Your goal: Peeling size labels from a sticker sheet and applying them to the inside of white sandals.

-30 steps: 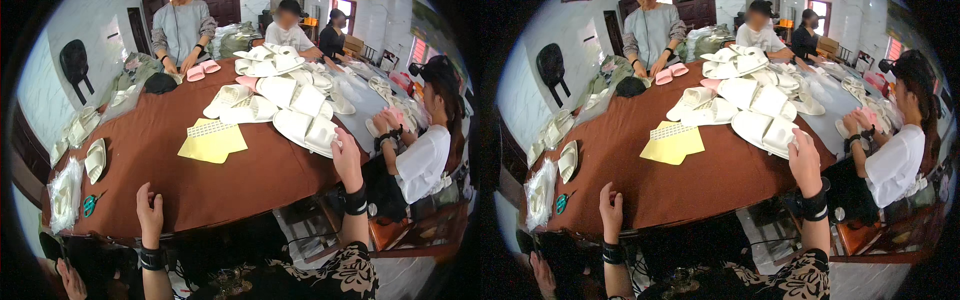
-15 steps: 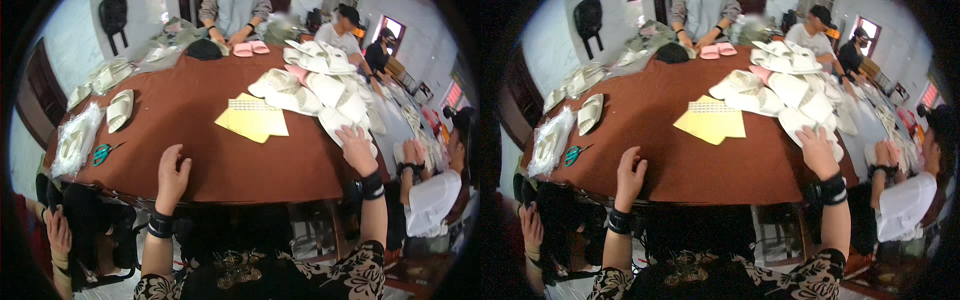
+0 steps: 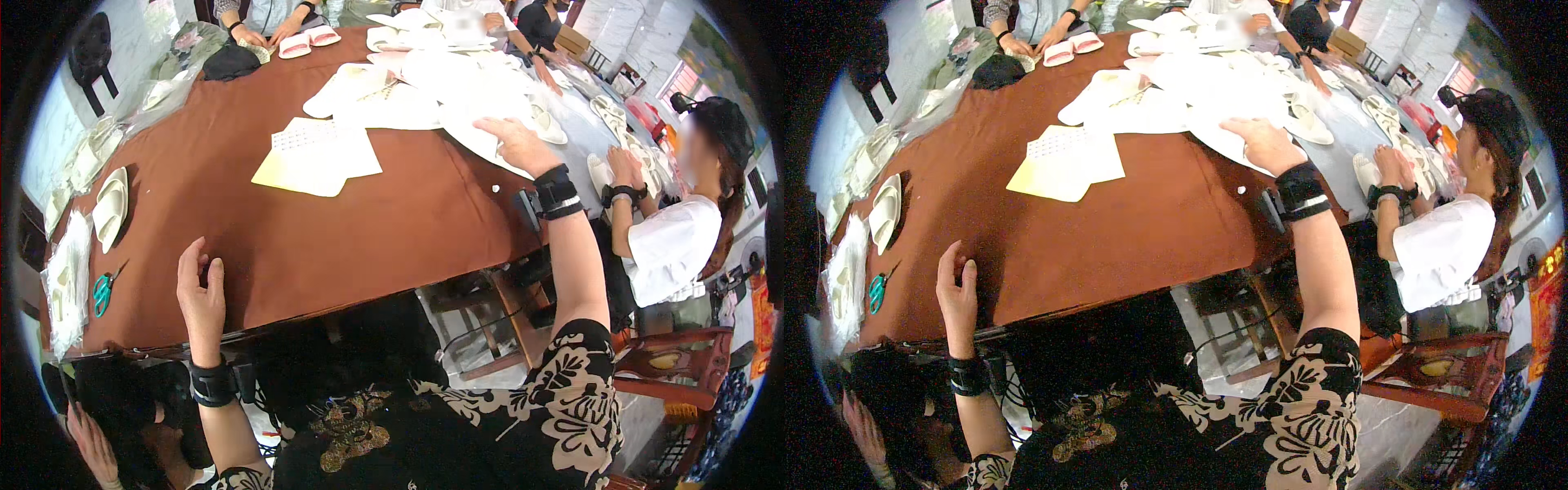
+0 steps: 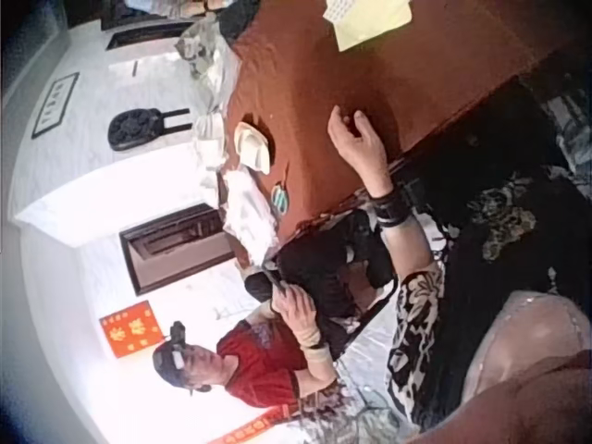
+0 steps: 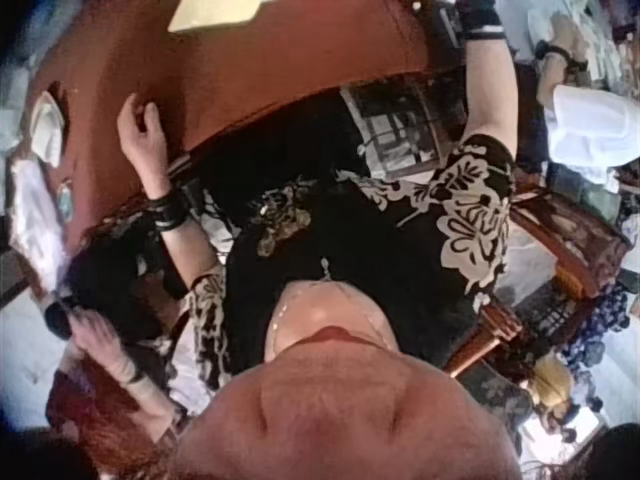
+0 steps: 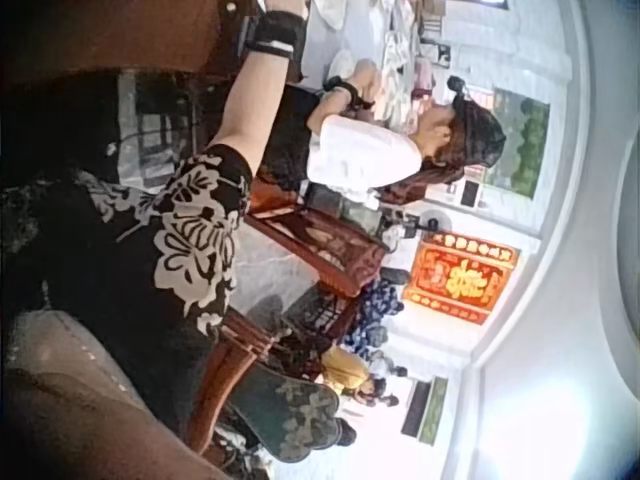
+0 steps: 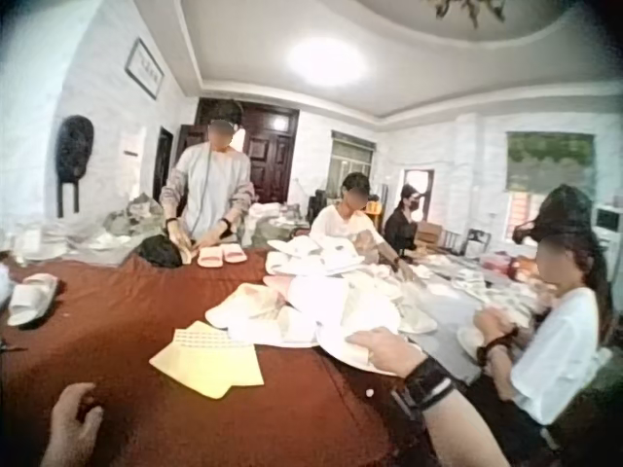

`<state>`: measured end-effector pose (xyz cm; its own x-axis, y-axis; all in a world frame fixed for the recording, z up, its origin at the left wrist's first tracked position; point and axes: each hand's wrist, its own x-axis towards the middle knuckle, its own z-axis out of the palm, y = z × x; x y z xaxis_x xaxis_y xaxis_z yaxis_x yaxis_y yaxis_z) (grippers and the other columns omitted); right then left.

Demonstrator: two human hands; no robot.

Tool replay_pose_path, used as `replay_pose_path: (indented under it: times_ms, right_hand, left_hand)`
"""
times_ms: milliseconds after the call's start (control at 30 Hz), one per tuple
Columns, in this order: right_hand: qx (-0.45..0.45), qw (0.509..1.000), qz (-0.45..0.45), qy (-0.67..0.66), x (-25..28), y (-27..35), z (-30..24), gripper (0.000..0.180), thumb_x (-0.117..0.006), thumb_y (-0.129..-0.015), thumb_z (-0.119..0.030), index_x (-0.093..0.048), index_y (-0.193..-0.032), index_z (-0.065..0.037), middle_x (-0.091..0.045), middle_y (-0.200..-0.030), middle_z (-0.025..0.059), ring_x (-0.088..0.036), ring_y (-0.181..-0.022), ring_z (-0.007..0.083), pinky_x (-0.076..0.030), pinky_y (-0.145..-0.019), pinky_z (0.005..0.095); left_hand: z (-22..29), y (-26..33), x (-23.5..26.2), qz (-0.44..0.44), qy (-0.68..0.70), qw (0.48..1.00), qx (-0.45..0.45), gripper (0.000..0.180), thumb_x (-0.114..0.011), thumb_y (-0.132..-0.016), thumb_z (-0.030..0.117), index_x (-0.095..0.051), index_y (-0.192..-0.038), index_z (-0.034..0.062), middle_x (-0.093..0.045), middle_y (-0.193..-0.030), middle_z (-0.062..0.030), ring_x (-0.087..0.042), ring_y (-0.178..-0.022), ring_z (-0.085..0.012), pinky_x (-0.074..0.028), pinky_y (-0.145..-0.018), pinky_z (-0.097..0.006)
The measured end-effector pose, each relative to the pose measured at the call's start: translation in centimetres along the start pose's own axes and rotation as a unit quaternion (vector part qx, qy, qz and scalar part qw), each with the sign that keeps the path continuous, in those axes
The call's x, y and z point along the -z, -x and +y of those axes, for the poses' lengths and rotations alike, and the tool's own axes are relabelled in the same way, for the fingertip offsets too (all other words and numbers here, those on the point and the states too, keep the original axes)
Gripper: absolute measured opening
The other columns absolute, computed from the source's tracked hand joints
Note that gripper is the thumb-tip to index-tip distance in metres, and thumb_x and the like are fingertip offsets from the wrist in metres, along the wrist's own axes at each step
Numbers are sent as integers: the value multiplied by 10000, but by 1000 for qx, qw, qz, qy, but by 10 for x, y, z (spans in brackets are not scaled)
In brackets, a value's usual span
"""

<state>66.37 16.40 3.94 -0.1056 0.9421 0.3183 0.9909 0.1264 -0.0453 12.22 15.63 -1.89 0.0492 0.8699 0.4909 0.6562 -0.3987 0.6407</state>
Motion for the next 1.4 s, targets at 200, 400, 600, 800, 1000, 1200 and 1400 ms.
replay_pose_path:
  times_ms: [200,400,600,800,1000,1200,1400]
  right_hand:
    - [-36,997,22,58,-29,-21,29,555,-438,-831,30,-569,-1272,-279,-583,-1298,-41,-528,-1171,232,-462,-927,490]
    - [-62,994,2,87,-30,-35,29,556,-442,-825,37,-568,-1269,-273,-558,-1327,-48,-498,-1207,238,-440,-920,570]
    - [-34,988,33,145,-17,-23,15,509,-497,-793,26,-590,-1240,-200,-579,-1299,44,-513,-1212,261,-445,-938,533]
    - [11,992,34,-119,3,27,-30,247,-541,-789,-13,-658,-1007,-8,-664,-995,195,-627,-952,353,-503,-846,403]
    - [8,996,63,-62,-16,70,-40,157,-566,-796,-30,-636,-937,-20,-601,-870,161,-577,-884,354,-480,-804,429]
    - [-22,990,133,-39,-24,76,-49,12,-558,-815,-52,-562,-825,-55,-575,-857,126,-537,-861,329,-436,-780,421]
    - [-29,988,145,-52,-30,81,-47,40,-529,-824,-39,-549,-854,-57,-577,-832,110,-539,-851,311,-426,-774,421]
  left_hand:
    - [0,1,0,-8,-11,1000,9,344,-572,-923,89,-539,-1256,5,-580,-1197,-110,-569,-1033,-209,-445,-928,-324]
    - [1,1,1,-4,-12,1000,5,339,-573,-921,85,-542,-1249,4,-584,-1180,-109,-569,-1035,-207,-443,-928,-318]
    - [0,0,0,-7,7,1000,7,332,-569,-923,83,-544,-1243,2,-589,-1179,-110,-574,-1045,-209,-446,-923,-320]
    - [-2,2,3,-1,16,1000,6,328,-566,-924,82,-549,-1240,-1,-591,-1196,-122,-583,-1031,-225,-453,-924,-331]
    - [-2,-2,-3,-15,-11,999,-26,337,-561,-930,92,-549,-1255,3,-600,-1203,-122,-577,-1082,-231,-443,-933,-328]
    - [-9,2,-1,2,-6,1000,-16,312,-563,-925,55,-560,-1230,-8,-605,-1170,-119,-581,-1042,-211,-454,-916,-326]
    - [-12,0,-4,-3,9,1000,-24,319,-547,-937,57,-547,-1248,-14,-599,-1204,-124,-578,-1081,-214,-449,-937,-329]
